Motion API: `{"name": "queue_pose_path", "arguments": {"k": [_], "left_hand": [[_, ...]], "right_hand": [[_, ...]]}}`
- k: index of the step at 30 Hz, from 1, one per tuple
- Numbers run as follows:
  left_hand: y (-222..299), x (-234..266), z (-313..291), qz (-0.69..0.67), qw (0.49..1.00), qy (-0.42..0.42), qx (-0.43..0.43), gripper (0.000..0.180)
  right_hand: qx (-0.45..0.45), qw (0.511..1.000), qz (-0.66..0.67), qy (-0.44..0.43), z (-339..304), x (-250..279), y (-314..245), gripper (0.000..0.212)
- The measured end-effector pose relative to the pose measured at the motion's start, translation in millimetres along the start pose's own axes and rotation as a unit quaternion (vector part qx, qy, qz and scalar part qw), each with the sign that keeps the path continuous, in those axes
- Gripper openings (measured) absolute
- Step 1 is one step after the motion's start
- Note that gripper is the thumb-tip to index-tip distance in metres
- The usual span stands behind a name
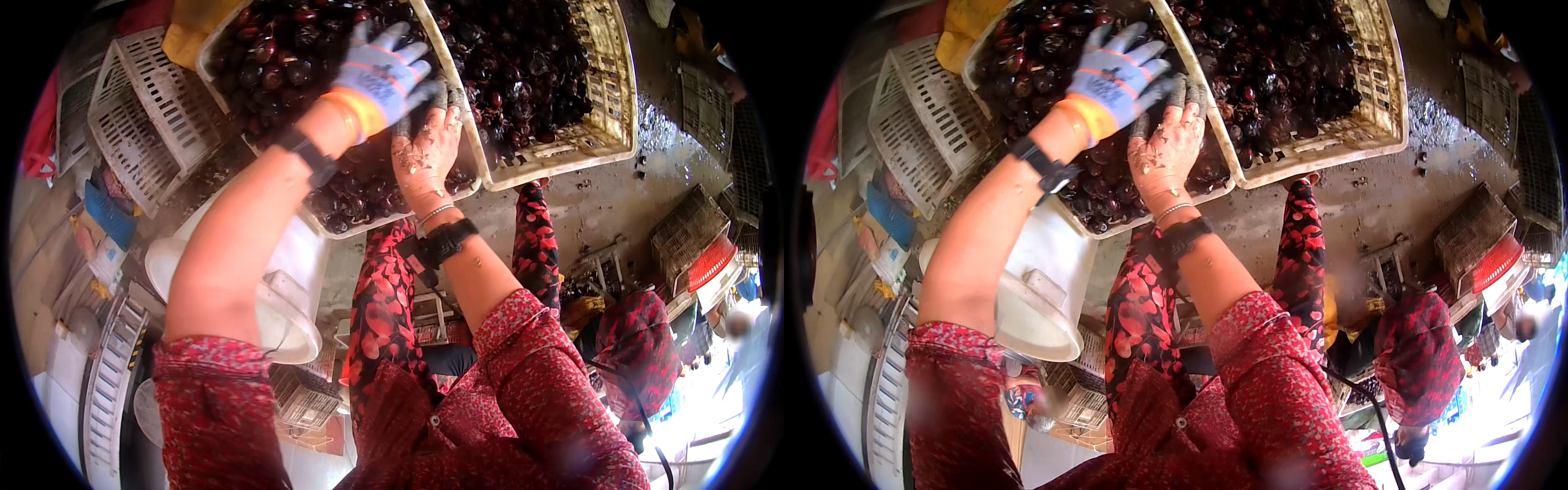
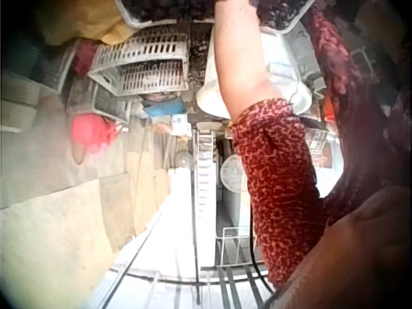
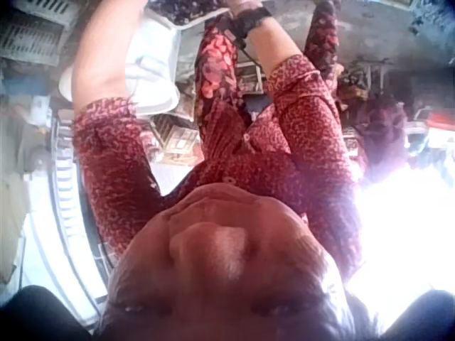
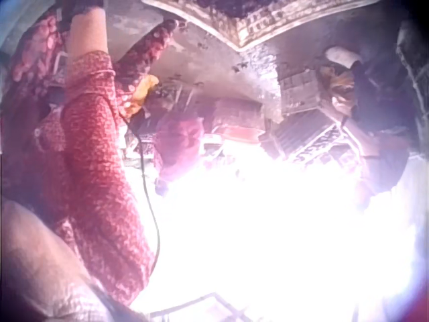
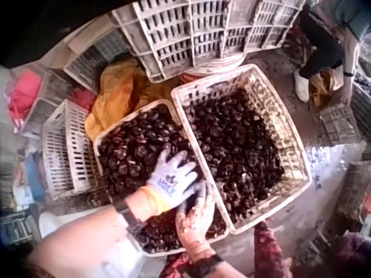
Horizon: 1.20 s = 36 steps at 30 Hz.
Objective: The person sorts water chestnuts by hand, transferring them between plastic crates and a bucket of water. They repeatedly pick up the chestnuts, clean them, and place them into the water bucket.
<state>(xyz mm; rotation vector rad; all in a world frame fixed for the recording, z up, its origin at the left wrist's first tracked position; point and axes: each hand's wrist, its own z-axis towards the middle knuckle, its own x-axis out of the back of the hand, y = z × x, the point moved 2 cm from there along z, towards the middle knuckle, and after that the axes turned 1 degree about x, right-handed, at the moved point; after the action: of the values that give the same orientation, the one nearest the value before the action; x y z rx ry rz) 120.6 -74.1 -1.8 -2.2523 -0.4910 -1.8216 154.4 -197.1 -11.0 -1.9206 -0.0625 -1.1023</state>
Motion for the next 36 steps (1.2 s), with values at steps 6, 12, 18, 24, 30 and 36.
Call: {"name": "queue_pose_path", "arguments": {"k": [6, 12, 18, 24, 30, 36], "left_hand": [[-33, 8, -36, -0.118, 0.989, 0.087, -0.024, 0.033], [-57, 8, -41, -0.129, 0.984, 0.119, -0.021, 0.029], [-60, 1, -31, -0.057, 0.995, 0.07, 0.035, 0.037], [-41, 20, -17, -0.038, 0.997, 0.034, 0.063, 0.048], [-7, 18, 11, 0.037, 0.994, -0.044, 0.089, 0.039], [-6, 17, 17, 0.075, 0.98, -0.164, 0.082, 0.039]], "right_hand": [[0.07, 0.993, 0.087, 0.026, 2, -9, -21, 0.046], [0.132, 0.985, 0.064, -0.087, -2, -14, -32, 0.045], [0.182, 0.963, 0.052, -0.194, -4, -9, -36, 0.045], [0.106, 0.954, 0.229, -0.165, -11, 4, -11, 0.043], [0.029, 0.88, 0.381, -0.282, -12, -19, 13, 0.009], [0.232, 0.954, 0.126, -0.143, 0, 30, 5, 0.049]]}}
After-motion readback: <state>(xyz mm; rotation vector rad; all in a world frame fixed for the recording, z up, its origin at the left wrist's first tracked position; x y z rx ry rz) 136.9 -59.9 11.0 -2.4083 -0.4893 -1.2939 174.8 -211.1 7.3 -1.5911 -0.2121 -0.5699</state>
